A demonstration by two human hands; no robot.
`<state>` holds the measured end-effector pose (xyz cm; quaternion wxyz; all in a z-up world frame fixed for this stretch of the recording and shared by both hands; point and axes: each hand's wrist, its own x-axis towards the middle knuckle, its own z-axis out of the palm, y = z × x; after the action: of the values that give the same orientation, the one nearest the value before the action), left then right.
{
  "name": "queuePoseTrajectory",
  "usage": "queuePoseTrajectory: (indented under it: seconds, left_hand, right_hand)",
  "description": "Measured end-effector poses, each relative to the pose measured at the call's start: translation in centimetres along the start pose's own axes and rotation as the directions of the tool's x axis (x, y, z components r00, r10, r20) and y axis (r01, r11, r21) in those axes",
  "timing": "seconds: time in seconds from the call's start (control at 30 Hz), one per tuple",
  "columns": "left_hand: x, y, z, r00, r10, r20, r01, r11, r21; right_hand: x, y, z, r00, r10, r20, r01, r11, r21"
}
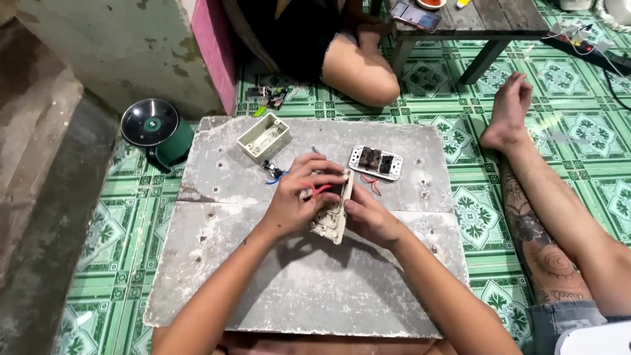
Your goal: Unscrewing terminals on an electrical socket base using a manual screwdriver on a makeshift workbench.
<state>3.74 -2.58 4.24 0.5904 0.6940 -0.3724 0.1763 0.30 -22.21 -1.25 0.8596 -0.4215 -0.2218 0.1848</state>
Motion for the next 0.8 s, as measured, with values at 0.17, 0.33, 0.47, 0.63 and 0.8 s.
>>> queuePoseTrajectory:
  seconds: [0.17, 0.33, 0.47, 0.63, 0.8]
  left_hand:
    - [-1.0, -0.9, 1.4, 0.986, -0.113, -0.126, 0.101, 0.99, -0.097]
    - [-4.0, -1.0, 2.8, 0.983, -0.164, -0.084, 0.16, 0.986, -0.05]
    - [-3.5, 1.6, 3.0, 0.989, -0.144, 0.024, 0.141, 0.986, 0.091]
    - [-3.9, 3.0, 3.9, 0.952, -0.279, 0.123, 0.28, 0.96, 0.008]
    - [-4.3, 2.3, 4.1, 0.937, -0.327, 0.123, 0.325, 0.945, 0.041]
  right_hand:
    - [0.6, 0.6, -0.3, 0.988, -0.116, -0.106, 0.117, 0.993, 0.009]
    - [0.0, -1.4, -0.4, 0.942, -0.26, -0.214, 0.23, 0.961, -0.155]
    - [0.0, -3.0, 0.8, 0.944, -0.219, -0.248, 0.108, 0.912, -0.395]
    - [0.6, -3.5, 3.2, 0.914, -0.125, -0.385, -0.048, 0.91, -0.411]
    - [0.4, -2.1, 2.2, 0.926, -0.154, -0.344, -0.009, 0.904, -0.428]
